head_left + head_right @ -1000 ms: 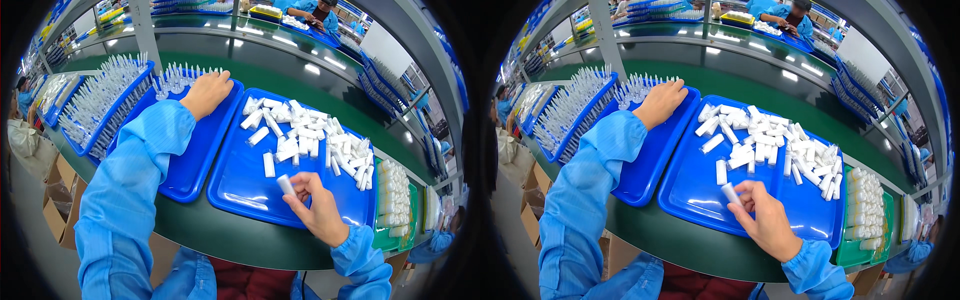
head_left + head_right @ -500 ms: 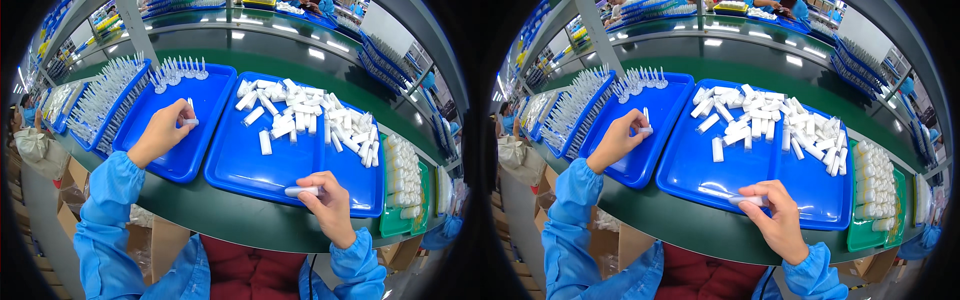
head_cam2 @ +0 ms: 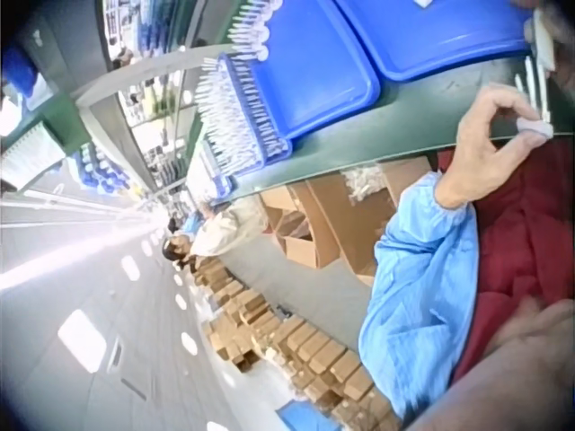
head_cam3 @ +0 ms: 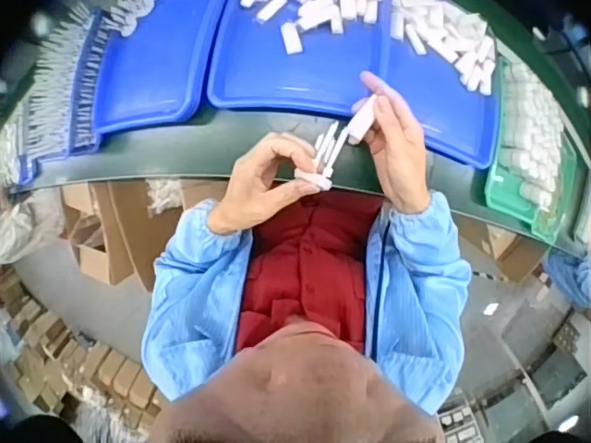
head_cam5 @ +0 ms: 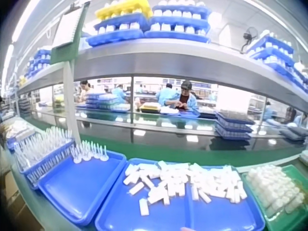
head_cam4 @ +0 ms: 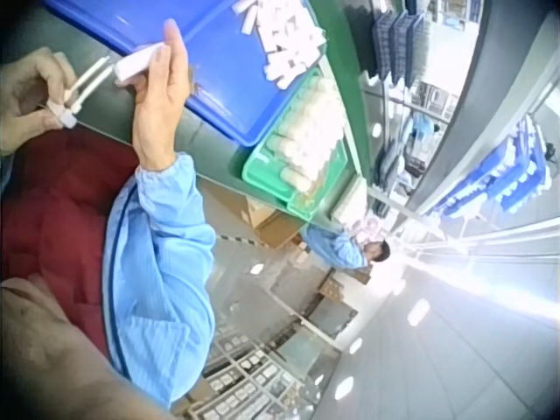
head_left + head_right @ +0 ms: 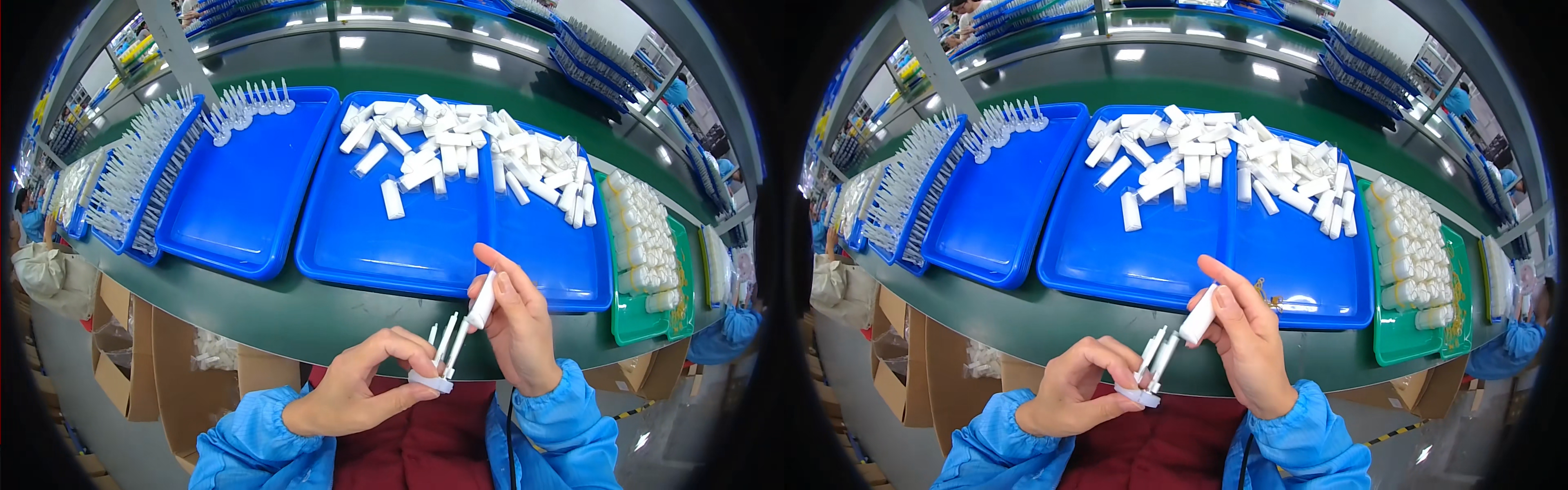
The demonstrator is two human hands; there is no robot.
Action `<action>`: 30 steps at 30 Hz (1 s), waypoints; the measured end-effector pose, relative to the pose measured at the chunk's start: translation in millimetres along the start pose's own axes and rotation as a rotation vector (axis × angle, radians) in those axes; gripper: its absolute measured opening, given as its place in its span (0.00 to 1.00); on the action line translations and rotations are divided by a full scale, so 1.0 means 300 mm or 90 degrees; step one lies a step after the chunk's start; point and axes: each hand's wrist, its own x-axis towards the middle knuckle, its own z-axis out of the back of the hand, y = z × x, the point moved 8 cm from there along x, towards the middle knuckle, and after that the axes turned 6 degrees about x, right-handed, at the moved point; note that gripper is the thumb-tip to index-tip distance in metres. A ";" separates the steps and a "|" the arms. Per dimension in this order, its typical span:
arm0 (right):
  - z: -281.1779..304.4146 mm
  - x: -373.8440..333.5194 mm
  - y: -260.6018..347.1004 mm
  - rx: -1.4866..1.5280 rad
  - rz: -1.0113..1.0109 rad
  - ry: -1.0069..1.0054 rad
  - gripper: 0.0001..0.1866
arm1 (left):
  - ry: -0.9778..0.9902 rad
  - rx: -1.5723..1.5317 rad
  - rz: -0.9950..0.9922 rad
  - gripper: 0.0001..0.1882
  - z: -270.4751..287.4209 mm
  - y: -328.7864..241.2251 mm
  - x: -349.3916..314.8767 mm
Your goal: Assembling plastic components for medical or scientific devices on a factory line.
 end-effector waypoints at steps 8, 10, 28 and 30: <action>0.007 -0.029 0.012 -0.083 0.037 0.024 0.25 | -0.040 0.011 0.005 0.15 -0.006 -0.003 -0.022; 0.013 -0.035 0.030 -0.125 0.088 0.008 0.25 | -0.053 0.011 -0.014 0.14 -0.006 -0.002 -0.029; -0.257 0.236 0.082 -0.575 0.339 0.088 0.12 | -0.270 0.487 -0.214 0.21 0.194 -0.082 -0.117; -0.363 0.342 0.112 -0.811 0.538 0.113 0.12 | -0.285 0.513 -0.193 0.22 0.218 -0.082 -0.126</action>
